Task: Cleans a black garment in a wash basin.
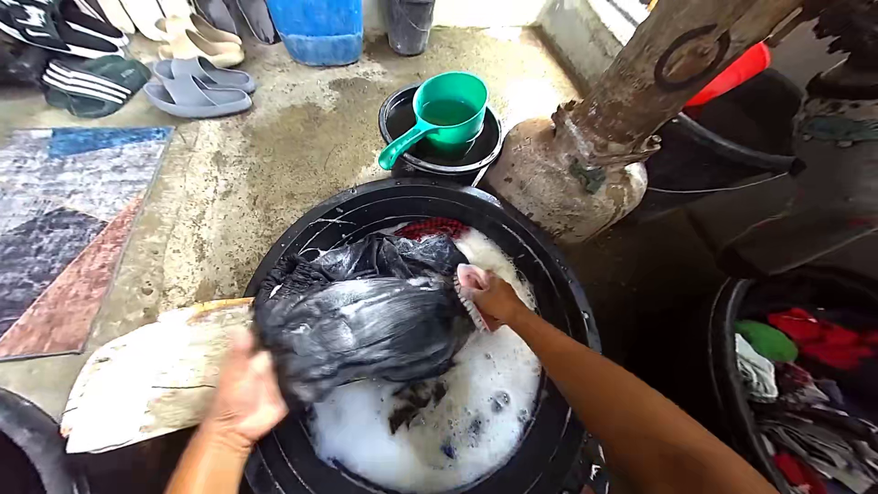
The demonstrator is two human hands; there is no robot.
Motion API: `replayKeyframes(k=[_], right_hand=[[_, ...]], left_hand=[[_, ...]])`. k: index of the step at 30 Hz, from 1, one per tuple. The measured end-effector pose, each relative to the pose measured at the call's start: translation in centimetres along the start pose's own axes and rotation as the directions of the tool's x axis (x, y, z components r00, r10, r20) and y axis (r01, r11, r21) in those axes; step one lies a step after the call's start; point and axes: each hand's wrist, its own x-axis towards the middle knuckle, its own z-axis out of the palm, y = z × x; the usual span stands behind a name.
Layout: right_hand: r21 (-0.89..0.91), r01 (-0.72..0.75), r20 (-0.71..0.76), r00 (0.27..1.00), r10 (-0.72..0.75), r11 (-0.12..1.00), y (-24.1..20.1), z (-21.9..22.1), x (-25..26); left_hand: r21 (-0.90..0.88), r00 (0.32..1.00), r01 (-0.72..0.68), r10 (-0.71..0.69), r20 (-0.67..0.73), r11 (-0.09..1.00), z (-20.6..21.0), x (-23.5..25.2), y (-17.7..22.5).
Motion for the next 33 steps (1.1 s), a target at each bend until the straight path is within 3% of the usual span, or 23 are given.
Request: replayKeyframes(k=[2, 4, 6, 9, 12, 14, 16, 18, 19, 21, 23, 24, 26, 29, 31, 33], right_hand=[[0.171, 0.002, -0.064, 0.998, 0.009, 0.985, 0.0, -1.0, 0.0], [0.261, -0.010, -0.093, 0.995, 0.035, 0.965, 0.2, -0.9, -0.3], [0.300, 0.004, -0.108, 0.994, 0.029, 0.954, -1.2, 0.3, -1.9], [0.316, 0.158, -0.043, 0.987, -0.152, 0.936, -7.5, 4.3, -6.3], [0.331, 0.327, 0.122, 0.915, -0.384, 0.885, -15.0, 10.1, -10.0], [0.217, 0.416, 0.218, 0.861, -0.459, 0.883, -17.2, 13.7, -10.6], [0.046, 0.480, 0.221, 0.850, -0.478, 0.876, -14.8, 15.9, -9.3], [-0.112, 0.488, 0.144, 0.870, -0.472, 0.865, -9.0, 15.2, -6.5], [-0.173, 0.439, 0.099, 0.898, -0.428, 0.882, -5.8, 13.5, -5.2], [-0.242, 0.197, 0.089, 0.980, -0.180, 0.950, -1.3, 8.5, -2.9], [-0.257, -0.001, 0.109, 0.994, 0.030, 0.966, -0.7, 4.7, -1.9], [-0.228, -0.008, 0.116, 0.993, 0.036, 0.974, -1.9, 4.1, -2.4], [-0.068, 0.157, 0.114, 0.982, -0.149, 0.985, -6.2, 5.4, -4.7], [0.153, 0.472, 0.122, 0.863, -0.490, 0.868, -14.3, 11.8, -9.5], [0.150, 0.563, 0.245, 0.775, -0.583, 0.813, -17.1, 14.7, -10.4], [0.032, 0.598, 0.289, 0.761, -0.581, 0.801, -15.4, 15.4, -8.3]], left_hand=[[0.160, 0.981, 0.183, -0.190, 0.029, 0.970, 1.8, 0.0, -2.0], [0.240, 0.975, 0.218, -0.222, -0.009, 0.946, 3.3, 0.1, -2.2], [0.171, 0.995, 0.076, -0.063, -0.082, 0.982, 2.9, -0.1, -0.8], [0.064, 0.959, -0.122, 0.135, -0.250, 0.990, -0.9, 0.0, 1.0], [-0.006, 0.920, -0.231, 0.217, -0.328, 0.973, -3.5, -0.3, 0.8], [-0.010, 0.889, -0.273, 0.249, -0.383, 0.962, -3.5, -0.2, 0.0], [0.025, 0.845, -0.276, 0.255, -0.469, 0.961, -3.1, 0.3, -0.5], [0.037, 0.830, -0.259, 0.242, -0.503, 0.965, -3.0, 0.5, -0.8], [0.031, 0.835, -0.248, 0.230, -0.501, 0.968, -3.1, 0.4, -0.9], [0.024, 0.841, -0.242, 0.222, -0.494, 0.970, -3.1, 0.6, -0.9], [0.037, 0.846, -0.230, 0.218, -0.487, 0.973, -3.3, 0.9, -0.9], [0.038, 0.851, -0.221, 0.212, -0.481, 0.974, -3.3, 0.9, -0.9], [0.040, 0.853, -0.209, 0.202, -0.482, 0.977, -3.3, 0.8, -1.1], [0.064, 0.861, -0.206, 0.212, -0.463, 0.977, -3.7, 0.7, -1.1], [0.069, 0.873, -0.206, 0.215, -0.437, 0.976, -4.0, 0.7, -0.8], [0.073, 0.881, -0.181, 0.195, -0.431, 0.981, -4.1, 0.5, -0.4]])
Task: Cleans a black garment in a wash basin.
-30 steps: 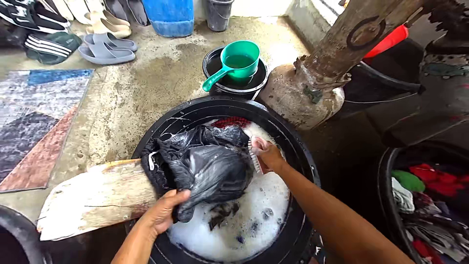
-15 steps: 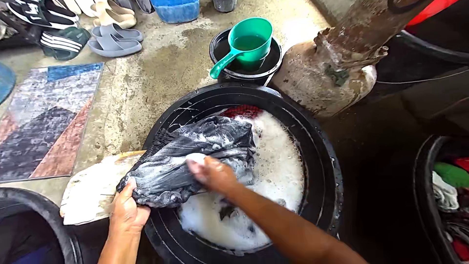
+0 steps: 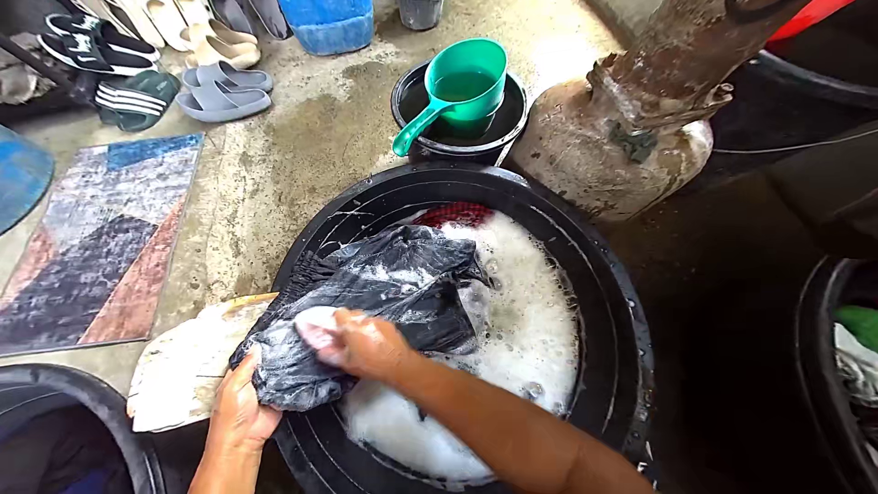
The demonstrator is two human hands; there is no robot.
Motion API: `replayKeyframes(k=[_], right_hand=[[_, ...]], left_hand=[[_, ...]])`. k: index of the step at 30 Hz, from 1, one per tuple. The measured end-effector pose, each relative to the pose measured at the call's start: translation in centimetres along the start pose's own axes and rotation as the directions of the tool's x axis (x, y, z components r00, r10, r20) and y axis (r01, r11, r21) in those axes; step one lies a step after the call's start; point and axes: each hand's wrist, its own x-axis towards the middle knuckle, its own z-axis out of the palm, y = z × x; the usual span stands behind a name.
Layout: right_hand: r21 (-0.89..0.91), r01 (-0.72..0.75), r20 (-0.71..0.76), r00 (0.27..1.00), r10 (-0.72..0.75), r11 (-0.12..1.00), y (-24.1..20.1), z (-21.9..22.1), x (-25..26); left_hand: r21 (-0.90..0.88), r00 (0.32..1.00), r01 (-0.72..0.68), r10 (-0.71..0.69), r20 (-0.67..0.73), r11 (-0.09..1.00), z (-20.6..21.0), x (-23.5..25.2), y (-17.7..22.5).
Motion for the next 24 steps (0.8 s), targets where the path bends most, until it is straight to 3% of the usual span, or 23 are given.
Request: replayKeyframes(k=[2, 4, 7, 9, 11, 13, 15, 16, 19, 21, 24], right_hand=[[-0.108, -0.092, -0.113, 0.990, 0.080, 0.990, 6.4, -2.3, -0.6], [-0.153, -0.307, -0.216, 0.938, 0.271, 0.939, 12.3, -6.8, -2.5], [-0.144, -0.608, -0.157, 0.793, 0.588, 0.781, 13.4, -12.7, -3.4], [-0.090, -0.526, -0.136, 0.848, 0.513, 0.846, 9.2, -12.3, -2.8], [0.011, -0.255, -0.120, 0.960, 0.254, 0.967, 2.5, -8.6, -2.4], [0.068, -0.051, -0.013, 0.999, 0.052, 0.996, -2.5, -4.2, -1.5], [0.012, 0.019, 0.091, 0.996, -0.020, 1.000, -2.7, -1.5, -0.3], [-0.030, 0.018, 0.066, 0.998, -0.016, 0.999, -0.8, -1.2, -0.1], [-0.116, -0.189, -0.148, 0.974, 0.171, 0.975, 7.8, -4.7, -0.3], [-0.158, -0.456, -0.187, 0.885, 0.427, 0.876, 12.4, -9.1, -0.7], [-0.171, -0.631, -0.194, 0.774, 0.602, 0.757, 13.7, -13.6, -0.6]], left_hand=[[-0.011, 1.000, 0.021, -0.021, -0.007, 1.000, -0.3, -0.3, -0.1], [-0.010, 1.000, 0.022, -0.022, -0.006, 1.000, -0.2, -0.3, 0.0], [0.013, 0.999, 0.028, -0.027, -0.019, 1.000, 0.3, -0.2, -0.1], [0.017, 0.999, 0.029, -0.029, -0.028, 0.999, 0.3, -0.1, -0.3], [0.024, 0.999, 0.032, -0.031, -0.037, 0.999, 0.2, -0.2, -0.3], [0.034, 0.999, 0.029, -0.029, -0.015, 0.999, 0.0, -0.3, -0.2], [0.022, 0.999, 0.033, -0.034, 0.025, 0.999, -0.3, -0.2, 0.2], [0.018, 0.999, 0.042, -0.042, 0.024, 0.999, -0.4, -0.3, 0.4], [0.003, 0.997, 0.070, -0.070, 0.013, 0.998, -0.4, -0.7, 0.5], [0.000, 0.998, 0.068, -0.068, 0.015, 0.998, -0.2, -0.7, 0.5], [-0.008, 0.999, 0.047, -0.047, -0.002, 0.999, -0.1, -0.2, 0.2]])
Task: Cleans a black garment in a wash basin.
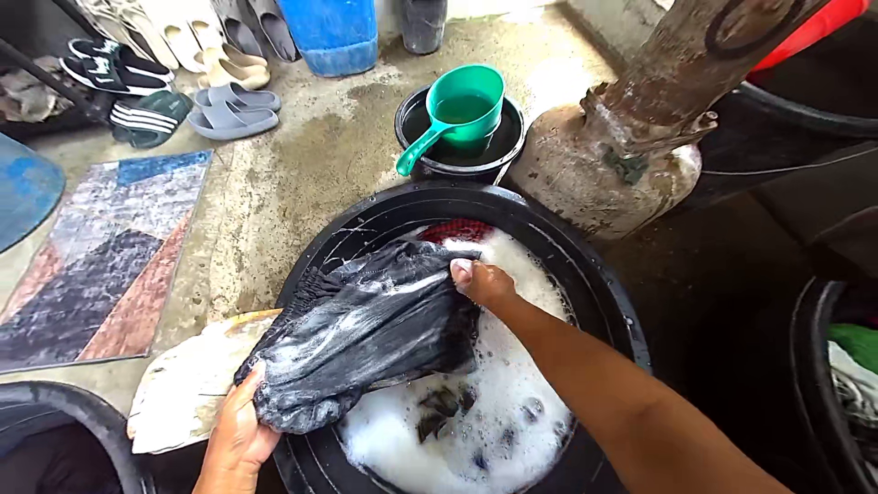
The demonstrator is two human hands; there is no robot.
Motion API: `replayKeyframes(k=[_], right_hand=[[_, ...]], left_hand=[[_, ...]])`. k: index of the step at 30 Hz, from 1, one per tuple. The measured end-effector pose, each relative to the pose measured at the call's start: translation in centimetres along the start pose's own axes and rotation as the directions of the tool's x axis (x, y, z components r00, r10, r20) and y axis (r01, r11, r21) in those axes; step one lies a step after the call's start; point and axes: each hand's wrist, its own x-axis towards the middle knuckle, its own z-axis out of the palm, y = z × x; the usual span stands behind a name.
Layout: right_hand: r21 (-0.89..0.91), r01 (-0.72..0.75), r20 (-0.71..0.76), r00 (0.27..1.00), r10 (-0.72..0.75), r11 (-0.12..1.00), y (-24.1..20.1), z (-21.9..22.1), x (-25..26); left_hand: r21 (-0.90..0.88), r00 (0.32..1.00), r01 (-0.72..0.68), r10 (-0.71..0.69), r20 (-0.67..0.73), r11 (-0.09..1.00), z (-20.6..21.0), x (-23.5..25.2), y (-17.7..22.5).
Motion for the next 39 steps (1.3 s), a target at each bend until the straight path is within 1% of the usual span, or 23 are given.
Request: replayKeyframes(k=[3, 7, 10, 12, 14, 15, 16, 18, 19, 20, 21, 22, 23, 25, 27, 29, 30, 31, 33, 35, 36, 37, 39], right_hand=[[-0.009, 0.075, -0.040, 0.996, -0.076, 0.997, -0.9, -0.5, -2.1], [-0.122, 0.206, -0.039, 0.976, -0.212, 0.971, -1.0, 3.9, -3.2], [-0.114, 0.227, -0.079, 0.968, -0.236, 0.967, -0.9, 5.1, -2.6], [-0.076, 0.246, -0.098, 0.963, -0.253, 0.966, -0.7, 4.1, -3.0], [-0.024, 0.294, -0.134, 0.946, -0.295, 0.955, 0.2, 2.8, -4.0], [-0.019, 0.318, -0.109, 0.942, -0.318, 0.948, 1.1, 2.3, -4.7], [-0.037, 0.345, -0.021, 0.938, -0.346, 0.938, 2.1, 1.9, -5.6], [-0.098, 0.418, 0.286, 0.881, -0.376, 0.903, 4.6, 1.2, -7.4], [-0.117, 0.437, 0.434, 0.830, -0.350, 0.892, 5.5, 0.8, -8.3], [-0.133, 0.427, 0.529, 0.794, -0.300, 0.894, 5.9, 0.3, -9.1], [-0.139, 0.407, 0.557, 0.786, -0.269, 0.903, 6.0, -0.1, -9.4], [-0.111, 0.382, 0.521, 0.809, -0.273, 0.918, 5.6, -0.4, -9.5], [-0.049, 0.353, 0.434, 0.850, -0.298, 0.934, 4.6, -0.7, -9.6], [0.144, 0.345, 0.165, 0.916, -0.366, 0.927, 0.2, 0.3, -10.3], [0.378, 0.424, -0.050, 0.897, -0.440, 0.823, -6.1, 3.2, -12.0], [0.529, 0.435, -0.080, 0.880, -0.468, 0.728, -12.4, 6.8, -14.2], [0.541, 0.428, -0.051, 0.876, -0.479, 0.724, -14.5, 8.2, -14.9], [0.503, 0.419, 0.008, 0.872, -0.489, 0.756, -15.3, 9.2, -15.0], [0.322, 0.449, 0.047, 0.872, -0.487, 0.834, -13.1, 11.1, -13.5], [0.149, 0.434, -0.012, 0.899, -0.437, 0.888, -6.6, 11.7, -10.4], [0.097, 0.380, -0.063, 0.925, -0.375, 0.920, -2.5, 11.4, -8.8], [0.072, 0.271, -0.070, 0.961, -0.266, 0.960, 1.2, 10.1, -7.5], [0.032, 0.007, 0.018, 1.000, -0.007, 0.999, 5.4, 6.3, -6.1]], left_hand=[[0.001, 1.000, 0.000, 0.000, -0.010, 1.000, 0.0, 0.2, -0.4], [0.015, 1.000, -0.002, 0.002, 0.007, 1.000, 0.4, -0.2, -0.3], [0.023, 0.998, 0.010, -0.012, 0.066, 1.000, 0.1, -0.5, -0.1], [0.107, 0.993, 0.048, -0.059, 0.105, 0.993, -0.1, -0.8, 0.2], [0.273, 0.979, 0.076, -0.124, 0.163, 0.959, -0.2, -0.9, 0.7], [0.358, 0.972, 0.076, -0.149, 0.181, 0.931, -0.2, -0.9, 0.9], [0.430, 0.970, 0.066, -0.160, 0.185, 0.900, -0.1, -0.8, 1.0], [0.499, 0.975, 0.044, -0.146, 0.167, 0.865, 0.1, -0.9, 0.7], [0.485, 0.979, 0.036, -0.128, 0.159, 0.874, 0.1, -0.9, 0.5], [0.439, 0.983, 0.028, -0.104, 0.151, 0.898, 0.0, -0.9, 0.2], [0.367, 0.987, 0.018, -0.074, 0.139, 0.930, -0.2, -0.9, 0.0], [0.285, 0.990, 0.005, -0.044, 0.131, 0.958, -0.3, -1.0, -0.3], [0.211, 0.993, -0.021, -0.004, 0.118, 0.977, -0.2, -1.0, -0.4], [0.123, 0.992, -0.092, 0.080, 0.093, 0.988, 0.5, -1.3, -0.6], [0.068, 0.990, -0.139, 0.135, 0.050, 0.988, 1.4, -1.2, -0.7], [0.024, 0.989, -0.145, 0.146, -0.033, 0.989, 1.8, -0.6, -1.1], [0.007, 0.987, -0.147, 0.147, -0.070, 0.989, 1.8, -0.3, -1.4], [-0.001, 0.984, -0.151, 0.150, -0.096, 0.989, 2.0, -0.3, -1.5], [-0.002, 0.985, -0.140, 0.139, -0.106, 0.990, 1.9, -0.6, -1.4], [-0.003, 0.986, -0.108, 0.107, -0.128, 0.994, 2.0, -0.9, -1.2], [-0.009, 0.988, -0.092, 0.090, -0.128, 0.996, 2.0, -1.0, -1.1], [-0.015, 0.989, -0.083, 0.081, -0.127, 0.996, 2.2, -0.9, -1.0], [-0.011, 0.990, -0.076, 0.074, -0.119, 0.997, 2.3, -0.8, -0.9]])
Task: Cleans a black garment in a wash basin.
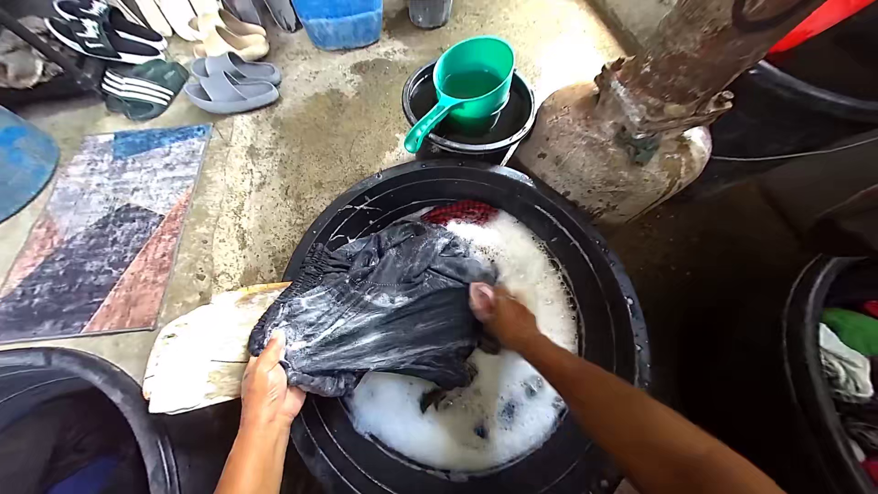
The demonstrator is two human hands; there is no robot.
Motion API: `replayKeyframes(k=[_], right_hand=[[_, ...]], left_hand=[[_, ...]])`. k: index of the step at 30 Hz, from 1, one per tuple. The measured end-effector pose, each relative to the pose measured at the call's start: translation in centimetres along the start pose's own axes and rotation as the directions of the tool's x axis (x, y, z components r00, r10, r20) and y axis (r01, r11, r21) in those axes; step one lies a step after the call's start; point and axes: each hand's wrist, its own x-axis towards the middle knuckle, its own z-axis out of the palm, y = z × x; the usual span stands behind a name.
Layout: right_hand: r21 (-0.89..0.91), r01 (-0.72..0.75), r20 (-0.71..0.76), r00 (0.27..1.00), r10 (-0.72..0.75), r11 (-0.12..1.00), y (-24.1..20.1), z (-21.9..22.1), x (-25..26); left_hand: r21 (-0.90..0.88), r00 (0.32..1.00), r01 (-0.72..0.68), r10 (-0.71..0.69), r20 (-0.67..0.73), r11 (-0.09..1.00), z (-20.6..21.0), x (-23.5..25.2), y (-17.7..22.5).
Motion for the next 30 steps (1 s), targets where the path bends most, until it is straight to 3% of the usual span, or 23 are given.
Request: replayKeyframes(k=[2, 4, 7, 9, 11, 13, 16, 18, 19, 21, 23, 25, 27, 30], right_hand=[[0.004, -0.062, 0.040, 0.997, 0.062, 0.998, -1.3, -2.7, -0.3], [0.148, 0.134, 0.000, 0.991, -0.136, 0.980, -7.2, -2.9, -3.0], [0.363, 0.476, -0.122, 0.876, -0.466, 0.801, -18.3, 0.6, -7.1], [0.385, 0.537, -0.048, 0.824, -0.565, 0.750, -22.3, 2.7, -7.2], [0.266, 0.526, 0.048, 0.830, -0.556, 0.808, -21.3, 3.9, -5.1], [0.161, 0.459, 0.022, 0.883, -0.468, 0.874, -16.5, 3.6, -1.8], [0.074, 0.188, -0.003, 0.982, -0.188, 0.979, -8.4, -0.3, 2.7], [0.019, 0.014, 0.057, 0.998, -0.015, 1.000, -7.3, -3.7, 3.2], [0.039, 0.025, 0.074, 0.997, -0.028, 0.999, -8.6, -4.6, 2.5], [0.182, 0.193, 0.072, 0.975, -0.209, 0.964, -13.6, -4.6, -0.9], [0.329, 0.400, 0.006, 0.905, -0.425, 0.856, -19.4, -1.7, -4.8], [0.359, 0.496, 0.059, 0.833, -0.549, 0.791, -23.2, 1.0, -6.3], [0.254, 0.526, 0.086, 0.824, -0.560, 0.812, -22.2, 3.1, -4.7], [0.091, 0.415, 0.019, 0.908, -0.418, 0.905, -14.3, 1.9, -0.4]], left_hand=[[0.012, 1.000, 0.003, -0.003, 0.014, 1.000, 0.1, 0.2, -0.1], [0.010, 1.000, 0.006, -0.006, 0.018, 1.000, 0.0, 0.2, -0.4], [0.008, 0.999, 0.009, -0.009, 0.031, 1.000, -0.4, 0.4, -0.4], [0.004, 0.998, 0.010, -0.010, 0.055, 1.000, -0.4, 0.6, -0.1], [0.018, 0.997, 0.029, -0.030, 0.072, 0.999, -0.5, 0.3, 0.3], [0.024, 0.996, 0.058, -0.059, 0.063, 0.998, -0.7, 0.0, 0.4], [0.007, 0.995, 0.066, -0.066, 0.076, 0.998, -0.9, 0.1, 0.4], [0.002, 0.993, 0.072, -0.072, 0.090, 0.997, -0.8, 0.3, 0.2], [0.002, 0.992, 0.072, -0.072, 0.103, 0.997, -0.8, 0.4, 0.2], [0.000, 0.990, 0.071, -0.071, 0.125, 0.997, -0.9, 0.4, 0.0], [0.004, 0.988, 0.067, -0.067, 0.138, 0.998, -1.1, 0.1, 0.0], [0.001, 0.986, 0.061, -0.060, 0.154, 0.998, -1.1, 0.2, 0.3], [-0.010, 0.987, 0.066, -0.064, 0.148, 0.998, -1.1, 0.1, 0.6], [-0.030, 0.991, 0.083, -0.079, 0.111, 0.996, -1.0, -0.6, 0.7]])
